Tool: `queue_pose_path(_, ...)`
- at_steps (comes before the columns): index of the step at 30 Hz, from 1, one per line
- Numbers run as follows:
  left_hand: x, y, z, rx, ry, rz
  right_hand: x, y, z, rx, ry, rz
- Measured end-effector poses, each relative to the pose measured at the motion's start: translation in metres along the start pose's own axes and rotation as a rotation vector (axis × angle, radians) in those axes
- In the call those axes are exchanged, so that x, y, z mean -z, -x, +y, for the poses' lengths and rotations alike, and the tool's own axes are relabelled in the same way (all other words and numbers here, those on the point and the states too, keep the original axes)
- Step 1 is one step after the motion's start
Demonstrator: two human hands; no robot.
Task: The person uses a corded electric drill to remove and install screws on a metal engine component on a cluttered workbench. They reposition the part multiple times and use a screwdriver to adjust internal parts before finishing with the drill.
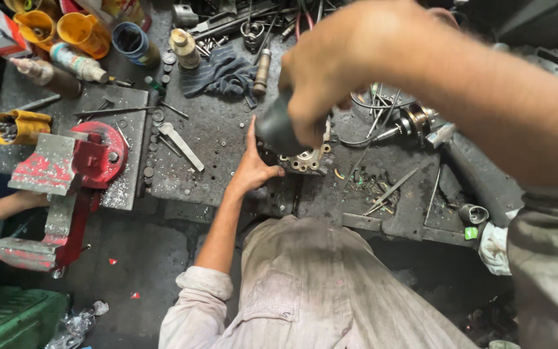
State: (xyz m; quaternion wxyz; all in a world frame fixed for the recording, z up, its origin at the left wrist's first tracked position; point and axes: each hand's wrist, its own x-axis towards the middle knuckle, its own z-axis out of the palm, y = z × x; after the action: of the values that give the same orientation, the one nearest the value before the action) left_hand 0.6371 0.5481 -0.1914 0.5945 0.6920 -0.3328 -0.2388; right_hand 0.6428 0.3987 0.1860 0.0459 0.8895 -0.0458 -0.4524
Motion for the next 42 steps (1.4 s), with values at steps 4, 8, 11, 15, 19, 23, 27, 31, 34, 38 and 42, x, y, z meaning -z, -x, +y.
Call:
queue_pose_path(4, -0.007, 0.005, -0.001, 0.158, 0.107, 0.04, -0.036, 0.028, -0.014, 0.051, 0.149, -0.006)
queue_pose_path(8, -0.021, 0.015, -0.001, 0.16, 0.099, 0.115, -0.094, 0.052, -0.025, 0.282, 0.129, 0.124)
queue_pose_path(11, -0.036, 0.023, -0.002, 0.145, 0.005, 0.232, -0.128, 0.062, -0.02, 0.238, -0.02, 0.189)
queue_pose_path(15, -0.056, 0.038, -0.002, 0.271, 0.044, 0.301, -0.154, 0.063, 0.007, -0.029, -0.127, -0.114)
queue_pose_path(19, -0.074, 0.049, -0.002, 0.181, 0.107, 0.376, -0.174, 0.06, 0.033, -0.248, -0.406, -0.15)
queue_pose_path(23, -0.082, 0.057, -0.003, 0.201, 0.139, 0.415, -0.205, 0.06, 0.047, -0.31, -0.501, -0.067)
queue_pose_path(27, -0.074, 0.06, -0.005, 0.215, 0.004, 0.405, -0.231, 0.052, 0.062, -0.236, -0.838, 0.135)
queue_pose_path(31, -0.068, 0.059, -0.003, 0.27, -0.109, 0.381, -0.243, 0.045, 0.066, -0.231, -0.937, 0.156)
queue_pose_path(34, -0.072, 0.058, 0.002, 0.313, -0.063, 0.407, -0.249, 0.046, 0.054, -0.293, -0.912, 0.125)
queue_pose_path(38, -0.081, 0.06, 0.004, 0.408, 0.065, 0.435, -0.261, 0.054, 0.023, -0.349, -0.769, 0.048)
queue_pose_path(42, -0.089, 0.063, -0.006, 0.437, 0.102, 0.433, -0.278, 0.057, -0.015, -0.335, -0.817, 0.124)
